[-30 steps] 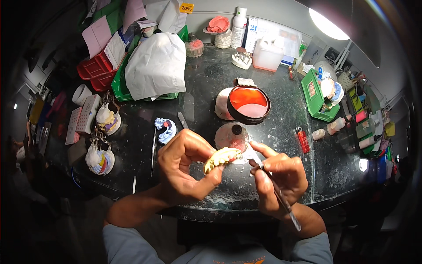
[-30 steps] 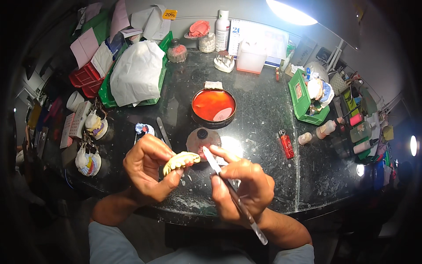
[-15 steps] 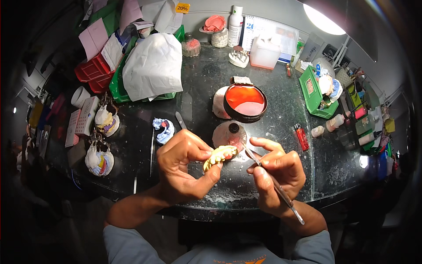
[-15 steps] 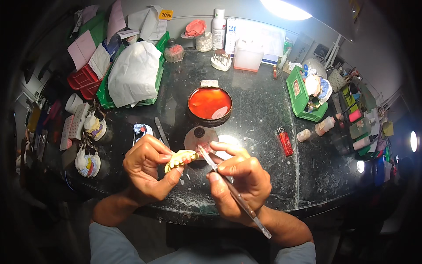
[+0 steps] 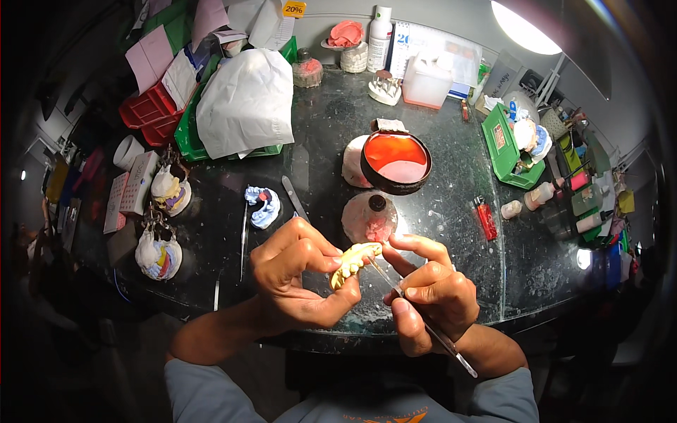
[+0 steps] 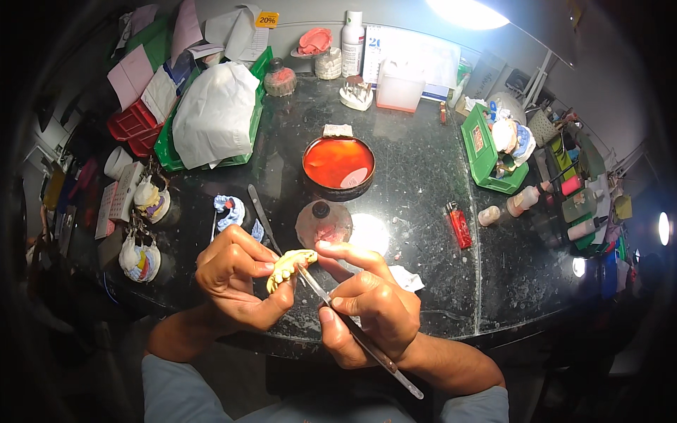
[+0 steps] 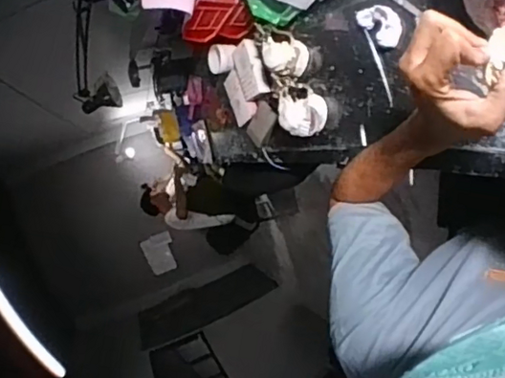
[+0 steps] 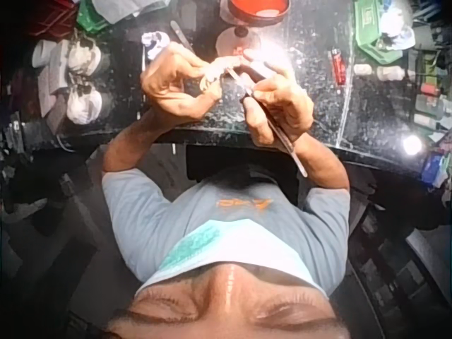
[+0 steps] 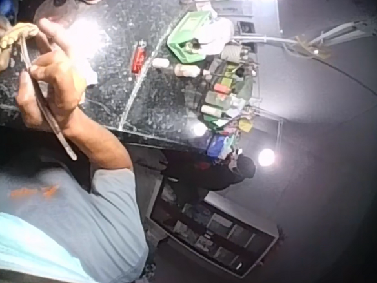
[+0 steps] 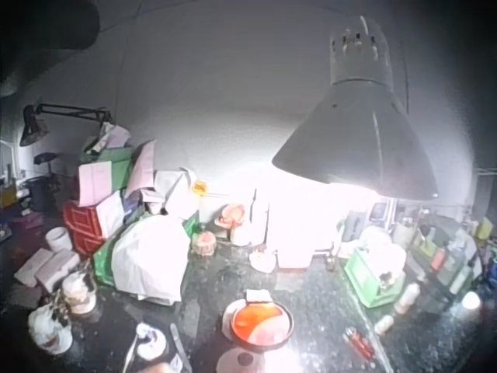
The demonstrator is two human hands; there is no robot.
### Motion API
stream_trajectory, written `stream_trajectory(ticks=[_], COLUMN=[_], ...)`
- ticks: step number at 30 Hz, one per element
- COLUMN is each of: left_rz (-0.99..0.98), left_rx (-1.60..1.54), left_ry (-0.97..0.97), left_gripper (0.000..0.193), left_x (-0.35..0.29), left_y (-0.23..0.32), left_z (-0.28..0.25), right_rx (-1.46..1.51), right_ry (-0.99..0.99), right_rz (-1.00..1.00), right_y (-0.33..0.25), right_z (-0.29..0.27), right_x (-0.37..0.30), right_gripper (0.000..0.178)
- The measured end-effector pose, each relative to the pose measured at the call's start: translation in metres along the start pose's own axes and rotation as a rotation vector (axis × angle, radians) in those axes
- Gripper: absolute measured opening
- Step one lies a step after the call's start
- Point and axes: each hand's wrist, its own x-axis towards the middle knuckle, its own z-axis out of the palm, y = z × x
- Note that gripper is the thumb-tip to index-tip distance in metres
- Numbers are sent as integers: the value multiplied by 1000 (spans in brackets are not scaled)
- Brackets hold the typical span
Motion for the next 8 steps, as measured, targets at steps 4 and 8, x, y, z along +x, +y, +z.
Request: stream_trajectory(ticks=[4, 8], left_rz=[0, -4], left_rx=[-9, -7], left_ry=[10, 11], left_gripper=[26, 26], left_x=[0, -1], left_y=[1, 1], left_z=[0, 0], right_rx=[22, 14], right_ry=[-68, -85], right_rz=[37, 42], right_y=[-1, -2], right_z=[-2, -2], right_x=[-3, -3], right_gripper=[16, 17])
